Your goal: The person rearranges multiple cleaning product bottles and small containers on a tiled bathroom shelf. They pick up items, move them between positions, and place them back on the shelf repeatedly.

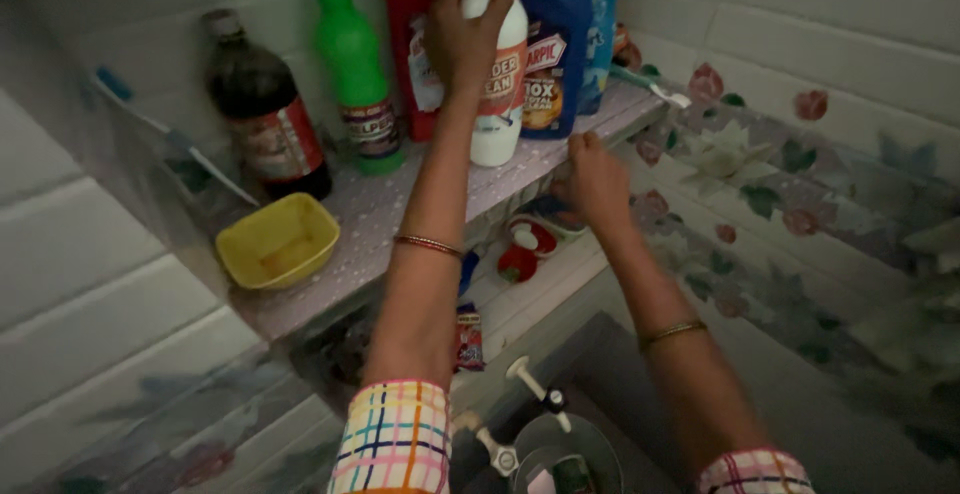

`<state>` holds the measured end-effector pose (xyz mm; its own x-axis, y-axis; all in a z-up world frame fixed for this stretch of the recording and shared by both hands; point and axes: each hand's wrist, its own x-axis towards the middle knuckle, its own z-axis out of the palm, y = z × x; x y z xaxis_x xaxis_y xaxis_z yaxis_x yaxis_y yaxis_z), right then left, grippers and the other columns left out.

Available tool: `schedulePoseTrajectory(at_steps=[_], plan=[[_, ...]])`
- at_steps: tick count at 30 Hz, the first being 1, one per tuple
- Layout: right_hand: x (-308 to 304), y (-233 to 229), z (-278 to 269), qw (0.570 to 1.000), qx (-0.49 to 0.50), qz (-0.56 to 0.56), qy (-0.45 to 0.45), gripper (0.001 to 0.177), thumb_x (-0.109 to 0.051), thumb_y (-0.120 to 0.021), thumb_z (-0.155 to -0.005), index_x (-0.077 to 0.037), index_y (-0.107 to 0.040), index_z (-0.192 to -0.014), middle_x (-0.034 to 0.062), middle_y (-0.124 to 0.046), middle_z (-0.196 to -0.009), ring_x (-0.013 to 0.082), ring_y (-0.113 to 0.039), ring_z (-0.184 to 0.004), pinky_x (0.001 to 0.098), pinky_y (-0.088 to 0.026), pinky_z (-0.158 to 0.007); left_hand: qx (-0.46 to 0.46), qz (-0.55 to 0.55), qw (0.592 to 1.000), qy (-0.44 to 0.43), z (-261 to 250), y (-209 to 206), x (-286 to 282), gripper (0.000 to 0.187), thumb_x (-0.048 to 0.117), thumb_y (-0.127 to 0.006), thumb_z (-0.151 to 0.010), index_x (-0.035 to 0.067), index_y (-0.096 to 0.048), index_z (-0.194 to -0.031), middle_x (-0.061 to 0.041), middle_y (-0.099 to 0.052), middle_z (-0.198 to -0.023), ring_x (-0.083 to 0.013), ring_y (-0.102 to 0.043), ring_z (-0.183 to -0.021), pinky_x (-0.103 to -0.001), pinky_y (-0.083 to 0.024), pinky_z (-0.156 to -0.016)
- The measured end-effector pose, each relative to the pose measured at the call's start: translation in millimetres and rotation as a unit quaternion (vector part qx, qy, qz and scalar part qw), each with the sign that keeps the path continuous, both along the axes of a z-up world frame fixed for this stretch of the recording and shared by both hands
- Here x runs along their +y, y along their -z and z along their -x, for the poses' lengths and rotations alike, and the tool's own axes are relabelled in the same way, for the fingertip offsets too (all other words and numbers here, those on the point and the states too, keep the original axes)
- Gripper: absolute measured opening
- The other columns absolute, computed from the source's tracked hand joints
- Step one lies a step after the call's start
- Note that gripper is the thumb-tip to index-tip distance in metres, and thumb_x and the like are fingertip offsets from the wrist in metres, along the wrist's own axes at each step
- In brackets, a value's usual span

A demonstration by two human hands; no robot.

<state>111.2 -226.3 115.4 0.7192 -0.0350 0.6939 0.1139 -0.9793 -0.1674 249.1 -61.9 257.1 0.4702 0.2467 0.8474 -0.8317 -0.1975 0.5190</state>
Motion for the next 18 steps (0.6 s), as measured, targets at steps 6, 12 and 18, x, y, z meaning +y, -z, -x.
schedulePoseTrajectory(at_steps=[6, 12, 18], plan=[[5.0, -2.4, 3.6, 0.999, 0.024, -0.011, 0.023, 0.059, -0.021, -0.086, -0.063, -0.004, -0.062, -0.114, 0.0186, -0.067, -0.114, 0.0428, -0.069, -0.089, 0.0523, -0.056, -0.073, -0.092, -0.140, 0.955, -0.247, 46.6, 41.3, 10.1, 0.111, 0.046, -0.097, -0.070, 0.004, -0.035, -0.153, -0.039, -0.043, -0.144, -0.0550, -0.044, -0.133, -0.055, -0.044, -0.106], [7.9, -2.9, 7.3, 1.000, 0.011, -0.004, 0.014, 0.060, -0.020, -0.086, -0.062, -0.001, -0.062, -0.113, 0.0198, -0.066, -0.113, 0.0419, -0.070, -0.090, 0.0516, -0.057, -0.073, 0.152, -0.116, 0.980, -0.063, 82.8, 79.5, 16.4, 0.137, 0.031, -0.101, -0.053, -0.006, -0.014, -0.153, -0.032, -0.052, -0.137, -0.0460, -0.055, -0.125, -0.050, -0.049, -0.100], [8.5, 1.7, 6.2, 1.000, 0.007, -0.010, 0.016, 0.057, -0.016, -0.083, -0.064, -0.001, -0.062, -0.114, 0.0206, -0.066, -0.113, 0.0427, -0.069, -0.089, 0.0523, -0.056, -0.072, 0.149, -0.105, 0.983, 0.009, 64.2, 98.5, 23.8, 0.107, 0.032, -0.098, -0.060, 0.003, -0.043, -0.147, -0.021, -0.065, -0.136, -0.0364, -0.067, -0.122, -0.045, -0.055, -0.101]])
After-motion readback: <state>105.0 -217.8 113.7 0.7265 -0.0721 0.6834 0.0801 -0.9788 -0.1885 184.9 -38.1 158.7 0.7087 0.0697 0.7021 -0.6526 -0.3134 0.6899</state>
